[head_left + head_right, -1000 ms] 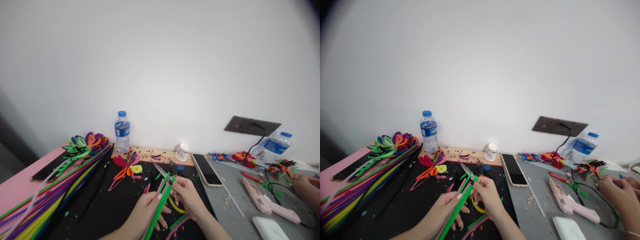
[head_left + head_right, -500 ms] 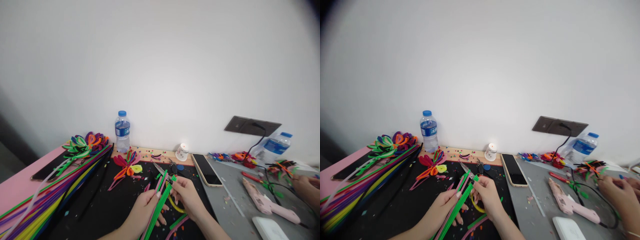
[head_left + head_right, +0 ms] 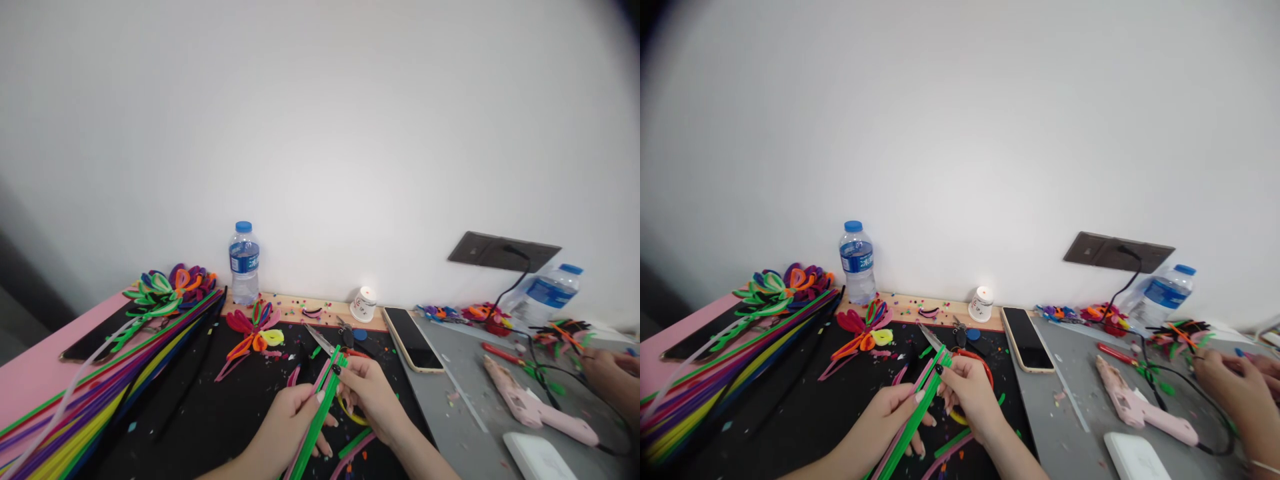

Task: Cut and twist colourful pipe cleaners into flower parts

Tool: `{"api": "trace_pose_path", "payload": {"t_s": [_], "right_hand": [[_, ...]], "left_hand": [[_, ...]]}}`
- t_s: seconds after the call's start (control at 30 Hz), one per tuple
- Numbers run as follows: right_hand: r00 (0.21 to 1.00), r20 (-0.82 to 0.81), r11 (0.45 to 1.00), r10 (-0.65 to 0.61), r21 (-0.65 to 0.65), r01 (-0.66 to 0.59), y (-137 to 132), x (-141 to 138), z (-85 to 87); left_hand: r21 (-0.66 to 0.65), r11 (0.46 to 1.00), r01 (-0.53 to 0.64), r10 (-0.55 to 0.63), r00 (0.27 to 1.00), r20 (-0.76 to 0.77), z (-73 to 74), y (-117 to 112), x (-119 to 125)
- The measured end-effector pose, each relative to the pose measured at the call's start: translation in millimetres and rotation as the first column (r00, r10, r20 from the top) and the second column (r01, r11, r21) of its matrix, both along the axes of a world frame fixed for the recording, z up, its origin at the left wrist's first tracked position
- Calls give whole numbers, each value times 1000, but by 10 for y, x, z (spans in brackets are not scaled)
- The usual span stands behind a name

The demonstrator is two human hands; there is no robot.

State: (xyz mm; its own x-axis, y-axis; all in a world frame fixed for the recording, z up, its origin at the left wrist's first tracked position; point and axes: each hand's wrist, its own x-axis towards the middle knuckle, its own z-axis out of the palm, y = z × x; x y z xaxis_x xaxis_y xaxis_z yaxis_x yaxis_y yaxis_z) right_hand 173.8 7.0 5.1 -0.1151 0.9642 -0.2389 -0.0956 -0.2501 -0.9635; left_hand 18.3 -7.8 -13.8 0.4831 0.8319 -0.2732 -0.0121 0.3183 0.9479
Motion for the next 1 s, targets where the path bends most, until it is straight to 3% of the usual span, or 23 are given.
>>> {"api": "trace_pose_path", "payload": {"t_s": [0.37, 1.0], "right_hand": [[1000, -6, 1000, 13, -7, -13, 3, 4, -10], [999, -16, 999, -44, 1, 44, 10, 33, -29]], "left_hand": [[14, 1000, 19, -19, 999, 48, -69, -1, -4], [3, 999, 32, -32, 999, 31, -6, 12, -9]]}}
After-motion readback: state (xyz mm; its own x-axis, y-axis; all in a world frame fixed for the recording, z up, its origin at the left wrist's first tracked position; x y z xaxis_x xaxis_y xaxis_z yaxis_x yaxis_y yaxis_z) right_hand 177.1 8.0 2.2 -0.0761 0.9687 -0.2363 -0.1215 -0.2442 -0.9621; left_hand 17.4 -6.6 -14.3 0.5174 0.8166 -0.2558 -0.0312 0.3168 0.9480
